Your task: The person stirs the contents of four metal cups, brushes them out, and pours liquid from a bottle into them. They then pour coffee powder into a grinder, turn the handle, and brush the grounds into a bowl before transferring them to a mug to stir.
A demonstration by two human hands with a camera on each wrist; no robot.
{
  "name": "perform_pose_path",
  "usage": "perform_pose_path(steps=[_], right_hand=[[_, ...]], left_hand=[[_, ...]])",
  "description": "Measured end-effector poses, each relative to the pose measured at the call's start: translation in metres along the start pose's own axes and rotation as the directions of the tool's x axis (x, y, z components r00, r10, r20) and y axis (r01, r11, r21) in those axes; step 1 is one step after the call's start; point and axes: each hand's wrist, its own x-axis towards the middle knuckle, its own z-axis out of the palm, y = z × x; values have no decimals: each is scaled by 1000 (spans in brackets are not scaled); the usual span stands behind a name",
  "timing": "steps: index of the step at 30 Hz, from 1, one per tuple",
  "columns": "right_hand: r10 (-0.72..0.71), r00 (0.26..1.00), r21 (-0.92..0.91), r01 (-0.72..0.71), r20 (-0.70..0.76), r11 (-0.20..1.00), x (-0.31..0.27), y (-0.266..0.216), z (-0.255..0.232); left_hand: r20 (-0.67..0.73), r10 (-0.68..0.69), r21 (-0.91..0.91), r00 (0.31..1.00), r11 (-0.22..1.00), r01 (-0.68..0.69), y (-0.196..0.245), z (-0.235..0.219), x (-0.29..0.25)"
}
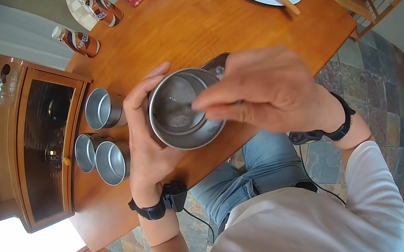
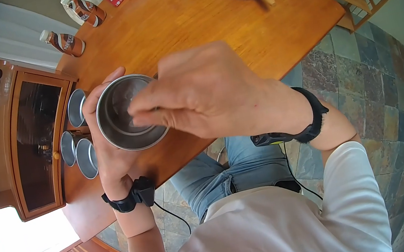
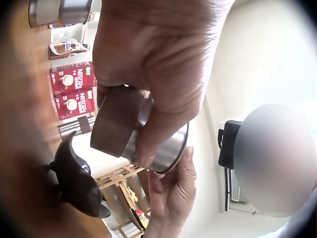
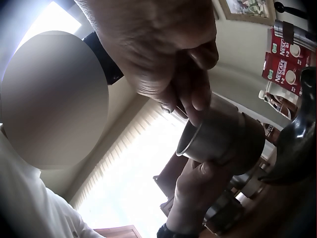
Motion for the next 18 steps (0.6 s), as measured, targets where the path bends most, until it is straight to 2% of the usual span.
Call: perform_pose_path(steps=[3,5,9,11,18], right_hand=[[-17,987,-55,8,-160,998,-1,1,4],[-63,993,-29,61,-96,998,-2,-3,7],[-58,980,-110,37,-191,993,-4,1,8],[-92,992,-70,86,-88,994,-5,-2,6],[-190,974,-195,164,-121,967,-10,1,5]], left_hand=[[-27,46,39,999,998,-45,0,2,2],[-46,55,31,997,998,-54,-5,3,2],[-80,52,87,995,995,-45,-1,5,1],[-71,55,73,996,996,-50,-3,6,2],[-108,72,130,992,990,-58,-3,4,0]])
